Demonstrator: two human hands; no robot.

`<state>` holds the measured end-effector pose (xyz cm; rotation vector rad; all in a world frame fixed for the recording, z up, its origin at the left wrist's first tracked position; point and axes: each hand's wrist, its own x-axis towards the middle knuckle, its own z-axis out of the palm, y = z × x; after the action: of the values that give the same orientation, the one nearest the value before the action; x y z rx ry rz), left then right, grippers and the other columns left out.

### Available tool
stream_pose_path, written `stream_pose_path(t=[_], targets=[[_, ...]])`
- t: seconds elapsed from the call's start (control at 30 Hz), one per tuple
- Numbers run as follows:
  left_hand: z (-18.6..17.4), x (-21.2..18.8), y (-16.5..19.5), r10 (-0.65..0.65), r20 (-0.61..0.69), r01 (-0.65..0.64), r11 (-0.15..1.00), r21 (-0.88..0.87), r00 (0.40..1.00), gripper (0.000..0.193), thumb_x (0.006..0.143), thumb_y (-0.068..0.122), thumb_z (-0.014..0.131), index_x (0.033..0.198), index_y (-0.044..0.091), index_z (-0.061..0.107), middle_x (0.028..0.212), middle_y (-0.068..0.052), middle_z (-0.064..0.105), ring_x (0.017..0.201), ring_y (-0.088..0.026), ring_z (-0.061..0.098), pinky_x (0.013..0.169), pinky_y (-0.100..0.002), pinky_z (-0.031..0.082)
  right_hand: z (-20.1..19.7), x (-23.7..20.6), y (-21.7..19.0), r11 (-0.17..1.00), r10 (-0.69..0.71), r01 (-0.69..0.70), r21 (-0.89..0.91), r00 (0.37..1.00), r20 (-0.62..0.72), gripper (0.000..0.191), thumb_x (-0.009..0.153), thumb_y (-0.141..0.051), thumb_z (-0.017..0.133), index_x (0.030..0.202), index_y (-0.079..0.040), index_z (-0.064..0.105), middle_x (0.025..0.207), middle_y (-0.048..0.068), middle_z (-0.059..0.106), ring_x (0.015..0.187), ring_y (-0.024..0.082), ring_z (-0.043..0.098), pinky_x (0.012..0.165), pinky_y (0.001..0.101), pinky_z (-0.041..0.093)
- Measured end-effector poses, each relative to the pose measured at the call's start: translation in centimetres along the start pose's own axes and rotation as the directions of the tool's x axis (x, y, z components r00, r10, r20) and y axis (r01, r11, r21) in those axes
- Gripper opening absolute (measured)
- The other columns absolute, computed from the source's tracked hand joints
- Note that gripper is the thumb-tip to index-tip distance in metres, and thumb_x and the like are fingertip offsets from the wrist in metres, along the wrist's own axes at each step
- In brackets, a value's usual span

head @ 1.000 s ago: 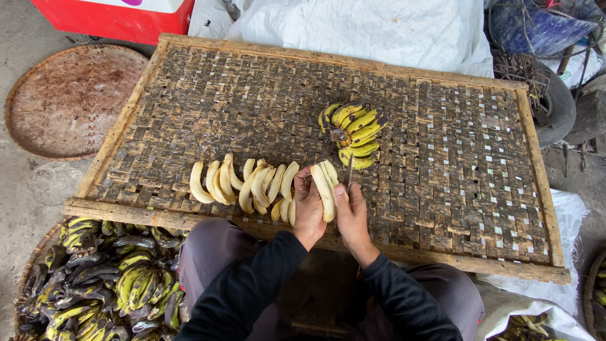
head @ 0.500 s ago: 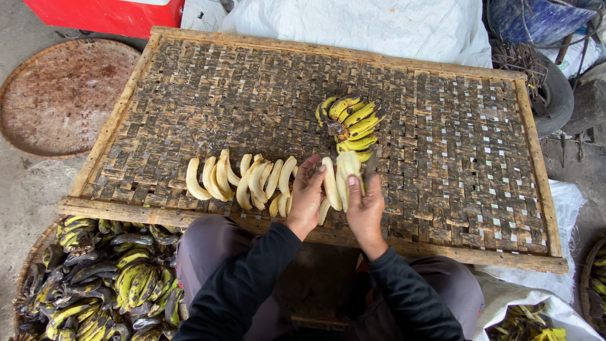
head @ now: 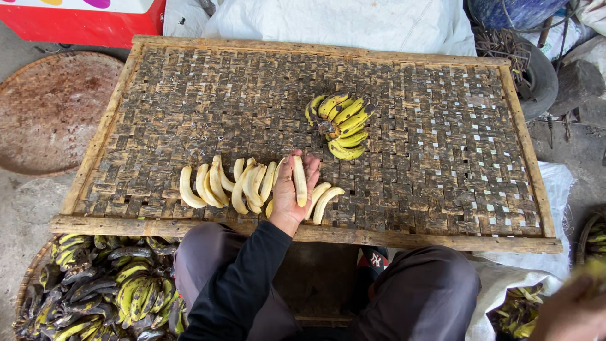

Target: The person sits on the floor at a low woven mat table and peels bananas one at a time using a small knife, cutting the peel and removing it by hand. Peeled bananas are laid in a row on the mat, and discarded peels are tossed into a bag beside the table.

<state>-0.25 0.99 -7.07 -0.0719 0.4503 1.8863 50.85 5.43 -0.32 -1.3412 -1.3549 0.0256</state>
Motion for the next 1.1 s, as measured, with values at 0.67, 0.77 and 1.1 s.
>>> stream_pose_path(t=[0.67,0.77,1.1], targets=[[1.3,-0.5,-2.0,0.147,-0.054,-0.148,0.989,-0.026,0.988,0.030,0.107,0.038,0.049,0.123,0.014,0.052,0.109,-0.012,0.064,0.105,-0.028,0.066,0.105,-0.047,0.054,5.9,-3.0,-10.3,0.984,-0.120,0.041,0.172,0.871,0.477,0.056,0.116,-0.027,0.036,0.164,-0.003,0.022,0.109,0.013,0.068,0.066,0.013,0.049,0.062,0.0235,0.040],[1.5,-0.7,-2.1,0.178,-0.060,-0.180,0.983,-0.030,0.982,0.028,0.108,0.038,0.048,0.122,0.014,0.051,0.107,-0.012,0.063,0.103,-0.028,0.066,0.102,-0.046,0.054,11.4,-7.5,-19.7,0.960,-0.256,0.071,0.270,0.612,0.748,0.048,0.109,-0.025,0.047,0.149,0.002,0.045,0.142,0.026,0.056,0.121,0.035,0.061,0.101,0.0426,0.048],[1.4,-0.7,-0.6,0.271,-0.022,-0.271,0.948,-0.166,0.962,0.029,0.107,0.037,0.056,0.121,0.012,0.051,0.104,-0.012,0.062,0.098,-0.028,0.068,0.096,-0.044,0.061,17.9,-12.8,-29.1,0.942,-0.331,0.021,0.336,0.239,0.913,0.051,0.108,-0.032,0.044,0.155,-0.017,0.032,0.101,0.021,0.070,0.092,0.041,0.071,0.080,0.0461,0.054]])
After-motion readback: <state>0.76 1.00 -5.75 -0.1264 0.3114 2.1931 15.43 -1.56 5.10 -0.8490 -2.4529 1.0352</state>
